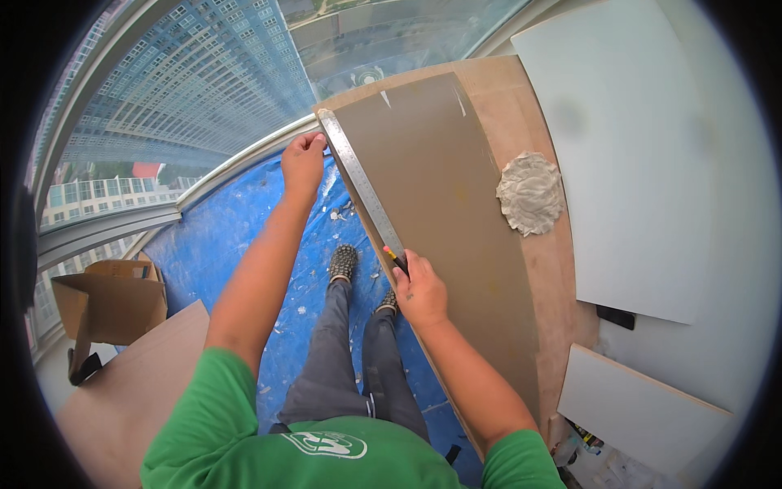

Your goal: The person wipes a wooden board with a cloth, then retrieves a ruler and pencil from a drawer. They place the ruler on the board and mark measurements with the pencil.

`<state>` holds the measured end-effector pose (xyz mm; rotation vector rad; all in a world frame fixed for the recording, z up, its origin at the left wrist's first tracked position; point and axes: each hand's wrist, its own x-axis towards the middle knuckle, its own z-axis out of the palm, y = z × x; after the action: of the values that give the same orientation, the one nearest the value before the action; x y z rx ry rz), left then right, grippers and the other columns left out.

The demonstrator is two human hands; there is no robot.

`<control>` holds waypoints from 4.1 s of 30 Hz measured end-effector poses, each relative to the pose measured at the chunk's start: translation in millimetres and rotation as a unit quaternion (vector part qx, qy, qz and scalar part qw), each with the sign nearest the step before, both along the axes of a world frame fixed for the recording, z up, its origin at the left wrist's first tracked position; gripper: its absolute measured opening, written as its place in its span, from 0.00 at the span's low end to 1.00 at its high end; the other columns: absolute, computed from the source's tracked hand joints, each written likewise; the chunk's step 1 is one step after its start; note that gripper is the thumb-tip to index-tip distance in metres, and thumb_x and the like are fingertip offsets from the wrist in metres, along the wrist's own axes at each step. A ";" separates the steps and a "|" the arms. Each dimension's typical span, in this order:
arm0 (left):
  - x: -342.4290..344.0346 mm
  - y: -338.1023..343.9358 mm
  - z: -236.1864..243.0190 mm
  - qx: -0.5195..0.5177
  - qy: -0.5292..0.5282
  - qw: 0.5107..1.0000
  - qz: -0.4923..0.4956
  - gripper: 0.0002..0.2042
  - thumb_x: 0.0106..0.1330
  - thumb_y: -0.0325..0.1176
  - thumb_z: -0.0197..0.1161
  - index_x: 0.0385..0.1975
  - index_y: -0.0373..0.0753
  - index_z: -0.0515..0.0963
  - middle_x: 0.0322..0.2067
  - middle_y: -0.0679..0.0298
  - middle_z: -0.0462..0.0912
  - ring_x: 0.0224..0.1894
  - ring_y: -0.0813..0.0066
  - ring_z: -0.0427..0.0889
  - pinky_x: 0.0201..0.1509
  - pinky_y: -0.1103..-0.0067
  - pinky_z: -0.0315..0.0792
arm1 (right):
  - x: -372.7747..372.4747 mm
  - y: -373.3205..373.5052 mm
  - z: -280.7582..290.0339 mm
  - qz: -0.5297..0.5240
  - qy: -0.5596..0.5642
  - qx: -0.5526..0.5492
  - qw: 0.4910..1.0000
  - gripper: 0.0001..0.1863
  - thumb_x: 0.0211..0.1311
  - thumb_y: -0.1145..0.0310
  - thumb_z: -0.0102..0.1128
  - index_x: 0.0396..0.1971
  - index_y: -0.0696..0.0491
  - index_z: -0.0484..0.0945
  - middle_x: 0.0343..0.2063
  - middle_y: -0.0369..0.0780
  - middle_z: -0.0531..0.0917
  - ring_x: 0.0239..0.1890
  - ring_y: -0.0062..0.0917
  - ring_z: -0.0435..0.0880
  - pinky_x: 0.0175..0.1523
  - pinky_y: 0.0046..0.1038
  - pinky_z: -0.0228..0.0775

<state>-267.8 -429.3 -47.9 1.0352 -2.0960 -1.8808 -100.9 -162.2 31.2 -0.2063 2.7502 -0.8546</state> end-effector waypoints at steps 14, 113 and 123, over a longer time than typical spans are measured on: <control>-20.5 -18.3 31.2 -0.476 0.024 0.848 -0.233 0.16 0.62 0.38 0.65 0.49 0.44 0.84 0.49 0.61 0.78 0.56 0.58 0.75 0.61 0.59 0.69 | 14.1 26.7 21.2 -0.273 -0.271 -0.366 0.847 0.29 0.75 0.59 0.64 0.65 0.63 0.72 0.41 0.38 0.85 0.21 0.12 0.72 0.25 0.16 0.63; -4.8 -28.4 28.1 -0.232 0.072 0.902 -0.357 0.16 0.62 0.33 0.71 0.50 0.39 0.85 0.43 0.62 0.82 0.45 0.67 0.80 0.47 0.72 0.77 | 78.6 91.2 -5.0 -0.291 -0.307 -0.424 0.801 0.29 0.77 0.60 0.60 0.69 0.62 0.69 0.45 0.37 0.83 0.26 0.13 0.74 0.30 0.17 0.67; 0.7 -27.3 22.4 -0.288 0.095 0.890 -0.341 0.16 0.63 0.34 0.71 0.50 0.41 0.85 0.44 0.60 0.81 0.48 0.64 0.80 0.52 0.69 0.75 | 73.1 83.5 -1.0 -0.249 -0.277 -0.378 0.847 0.29 0.77 0.59 0.61 0.67 0.64 0.70 0.42 0.36 0.82 0.27 0.13 0.72 0.32 0.18 0.67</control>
<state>-267.2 -456.7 -25.5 -0.0353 -2.8347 -1.2829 -27.8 -78.8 30.2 0.5619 1.8113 -1.7724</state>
